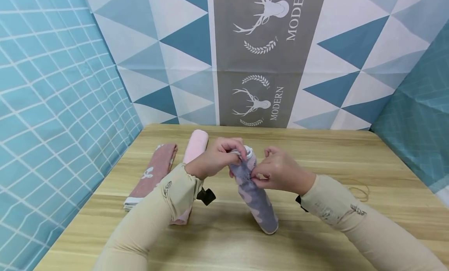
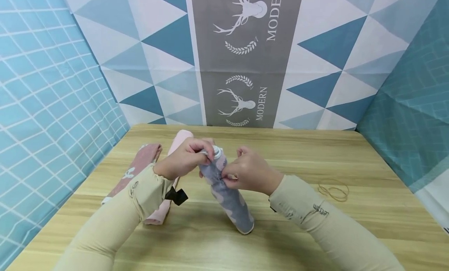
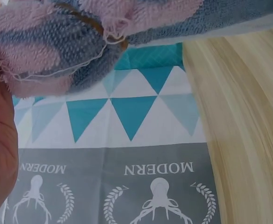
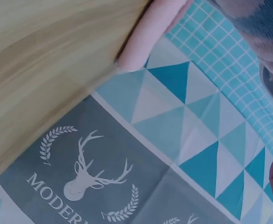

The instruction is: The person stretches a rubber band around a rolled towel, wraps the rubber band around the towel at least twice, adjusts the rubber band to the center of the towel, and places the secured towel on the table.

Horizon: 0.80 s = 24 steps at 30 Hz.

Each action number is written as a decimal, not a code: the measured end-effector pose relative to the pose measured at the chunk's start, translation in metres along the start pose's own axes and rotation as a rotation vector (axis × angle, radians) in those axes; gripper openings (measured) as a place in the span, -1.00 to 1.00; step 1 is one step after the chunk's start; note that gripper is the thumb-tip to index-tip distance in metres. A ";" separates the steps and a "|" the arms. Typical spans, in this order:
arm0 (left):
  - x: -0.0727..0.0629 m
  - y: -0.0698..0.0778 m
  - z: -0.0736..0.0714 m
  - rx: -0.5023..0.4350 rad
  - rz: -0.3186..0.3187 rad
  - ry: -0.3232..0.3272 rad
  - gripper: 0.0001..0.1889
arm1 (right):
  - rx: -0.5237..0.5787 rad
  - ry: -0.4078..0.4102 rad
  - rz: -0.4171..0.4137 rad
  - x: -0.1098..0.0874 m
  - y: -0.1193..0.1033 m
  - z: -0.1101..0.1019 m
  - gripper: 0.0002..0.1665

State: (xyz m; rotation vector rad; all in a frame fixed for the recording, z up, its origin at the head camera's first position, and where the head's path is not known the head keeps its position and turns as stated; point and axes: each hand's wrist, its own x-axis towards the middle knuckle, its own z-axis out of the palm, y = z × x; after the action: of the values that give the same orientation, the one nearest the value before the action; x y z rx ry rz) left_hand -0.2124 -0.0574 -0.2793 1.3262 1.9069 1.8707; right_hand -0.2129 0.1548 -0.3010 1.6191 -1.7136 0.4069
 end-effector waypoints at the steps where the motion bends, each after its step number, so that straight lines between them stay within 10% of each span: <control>1: 0.000 0.000 0.000 0.001 -0.005 0.013 -0.84 | -0.010 -0.007 -0.001 0.001 0.000 0.001 -0.86; 10: 0.005 0.000 -0.002 0.026 -0.167 0.221 -0.72 | 0.428 -0.258 0.219 -0.009 -0.002 -0.003 -0.80; 24: -0.007 -0.009 -0.028 -0.056 -0.210 0.396 -0.70 | 0.118 -0.421 0.097 -0.031 -0.021 0.006 -0.88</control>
State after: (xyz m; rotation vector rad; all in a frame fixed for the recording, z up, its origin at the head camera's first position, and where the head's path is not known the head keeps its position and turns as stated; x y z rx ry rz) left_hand -0.2310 -0.0805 -0.2845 0.7422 2.0521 2.1761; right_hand -0.1962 0.1697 -0.3312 1.8051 -2.1205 0.2255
